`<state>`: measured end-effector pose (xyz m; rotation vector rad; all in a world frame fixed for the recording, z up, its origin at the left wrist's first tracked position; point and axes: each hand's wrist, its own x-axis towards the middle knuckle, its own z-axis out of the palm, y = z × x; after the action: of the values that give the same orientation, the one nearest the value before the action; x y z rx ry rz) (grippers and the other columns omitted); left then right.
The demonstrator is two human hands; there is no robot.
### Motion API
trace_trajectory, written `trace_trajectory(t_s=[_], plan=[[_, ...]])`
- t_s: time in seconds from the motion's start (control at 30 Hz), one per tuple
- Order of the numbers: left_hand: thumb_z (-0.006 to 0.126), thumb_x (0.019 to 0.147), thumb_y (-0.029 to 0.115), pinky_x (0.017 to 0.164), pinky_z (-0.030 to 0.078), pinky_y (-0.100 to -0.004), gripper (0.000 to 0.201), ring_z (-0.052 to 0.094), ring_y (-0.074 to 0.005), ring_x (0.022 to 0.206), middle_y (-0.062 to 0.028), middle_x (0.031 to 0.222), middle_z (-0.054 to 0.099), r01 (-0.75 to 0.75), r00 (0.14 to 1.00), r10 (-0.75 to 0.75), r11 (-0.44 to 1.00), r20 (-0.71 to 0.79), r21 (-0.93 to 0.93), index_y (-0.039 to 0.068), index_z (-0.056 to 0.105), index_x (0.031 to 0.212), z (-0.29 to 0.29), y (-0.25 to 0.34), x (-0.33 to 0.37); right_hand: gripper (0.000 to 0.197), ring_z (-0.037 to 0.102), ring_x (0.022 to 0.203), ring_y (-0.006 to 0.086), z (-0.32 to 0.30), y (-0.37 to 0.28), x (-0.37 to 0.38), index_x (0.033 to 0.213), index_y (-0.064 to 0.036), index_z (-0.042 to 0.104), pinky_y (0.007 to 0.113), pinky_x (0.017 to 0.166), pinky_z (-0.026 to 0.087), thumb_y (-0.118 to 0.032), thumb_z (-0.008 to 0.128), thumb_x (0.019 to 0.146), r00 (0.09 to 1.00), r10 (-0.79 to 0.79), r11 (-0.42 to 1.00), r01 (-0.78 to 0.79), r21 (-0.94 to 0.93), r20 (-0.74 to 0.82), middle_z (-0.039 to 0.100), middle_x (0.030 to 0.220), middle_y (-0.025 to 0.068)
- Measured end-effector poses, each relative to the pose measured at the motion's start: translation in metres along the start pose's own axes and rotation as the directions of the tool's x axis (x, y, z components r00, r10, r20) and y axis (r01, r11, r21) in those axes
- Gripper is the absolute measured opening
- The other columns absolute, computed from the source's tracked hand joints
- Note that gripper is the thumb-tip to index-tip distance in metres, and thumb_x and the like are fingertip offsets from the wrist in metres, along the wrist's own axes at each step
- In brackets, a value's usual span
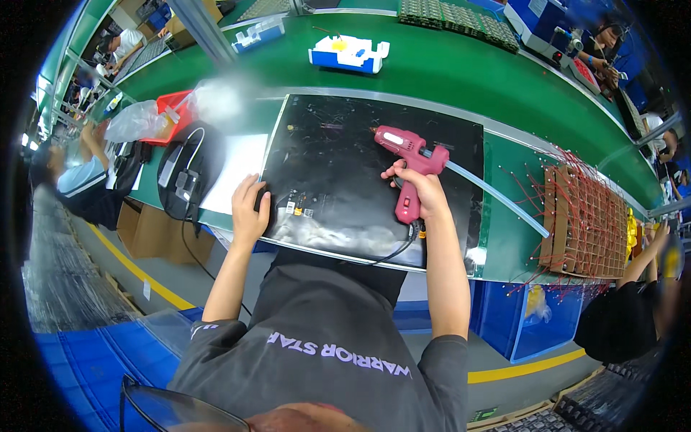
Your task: Using a hot glue gun to secure components within a plastic housing on an assembly line.
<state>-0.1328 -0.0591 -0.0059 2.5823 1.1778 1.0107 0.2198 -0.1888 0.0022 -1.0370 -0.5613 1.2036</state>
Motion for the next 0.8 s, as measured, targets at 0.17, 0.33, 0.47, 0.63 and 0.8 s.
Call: trace_trajectory(t_s=[0.17, 0.33, 0.47, 0.63, 0.8], plan=[[0.063, 0.081, 0.008, 0.096, 0.039, -0.0434, 0.020, 0.054, -0.0347, 0.114, -0.0144, 0.114, 0.061, -0.028, 0.999, 0.028, 1.000, -0.038, 0.006, 0.001, 0.063, 0.100, -0.003, 0.002, 0.002, 0.015, 0.066, 0.092, 0.0271, 0.002, -0.001, 0.000, 0.096, -0.0032, 0.059, 0.033, 0.072, 0.050, -0.008, 0.062, 0.082, 1.000, 0.016, 1.000, -0.016, 0.008, -0.015, 0.065, 0.090, 0.0118], [0.063, 0.079, 0.006, 0.096, 0.039, -0.0429, 0.021, 0.055, -0.0335, 0.111, -0.0132, 0.113, 0.061, -0.023, 0.999, 0.023, 1.000, -0.025, 0.015, 0.001, 0.063, 0.100, -0.005, 0.005, 0.004, 0.016, 0.066, 0.092, 0.0272, 0.001, 0.001, 0.001, 0.097, -0.0030, 0.059, 0.033, 0.072, 0.050, -0.007, 0.062, 0.082, 1.000, 0.014, 0.999, -0.014, 0.038, 0.004, 0.066, 0.089, 0.0119], [0.065, 0.075, 0.003, 0.094, 0.041, -0.0415, 0.026, 0.057, -0.0327, 0.106, -0.0123, 0.112, 0.062, -0.054, 0.998, 0.056, 0.997, 0.026, -0.063, 0.001, 0.064, 0.101, -0.007, 0.030, 0.017, 0.017, 0.066, 0.092, 0.0277, 0.000, 0.000, 0.001, 0.098, -0.0026, 0.058, 0.033, 0.073, 0.050, -0.006, 0.062, 0.082, 1.000, 0.009, 0.999, -0.008, 0.042, -0.026, 0.066, 0.089, 0.0121], [0.065, 0.077, 0.007, 0.094, 0.042, -0.0405, 0.033, 0.057, -0.0316, 0.108, -0.0129, 0.117, 0.061, -0.169, 0.961, 0.208, 0.964, 0.183, -0.206, 0.001, 0.062, 0.108, 0.016, 0.056, 0.059, 0.017, 0.066, 0.093, 0.0280, -0.001, -0.001, 0.001, 0.097, -0.0028, 0.059, 0.034, 0.074, 0.049, -0.007, 0.063, 0.081, 1.000, 0.007, 1.000, -0.007, 0.014, 0.004, 0.066, 0.090, 0.0127], [0.062, 0.080, 0.009, 0.099, 0.040, -0.0406, 0.034, 0.053, -0.0305, 0.115, -0.0133, 0.122, 0.060, -0.315, 0.901, 0.371, 0.915, 0.224, -0.250, 0.001, 0.061, 0.112, 0.067, 0.058, 0.109, 0.020, 0.066, 0.093, 0.0293, -0.002, -0.001, 0.001, 0.099, -0.0022, 0.059, 0.035, 0.074, 0.049, -0.007, 0.063, 0.080, 1.000, 0.021, 1.000, -0.021, -0.010, -0.001, 0.067, 0.092, 0.0140]])
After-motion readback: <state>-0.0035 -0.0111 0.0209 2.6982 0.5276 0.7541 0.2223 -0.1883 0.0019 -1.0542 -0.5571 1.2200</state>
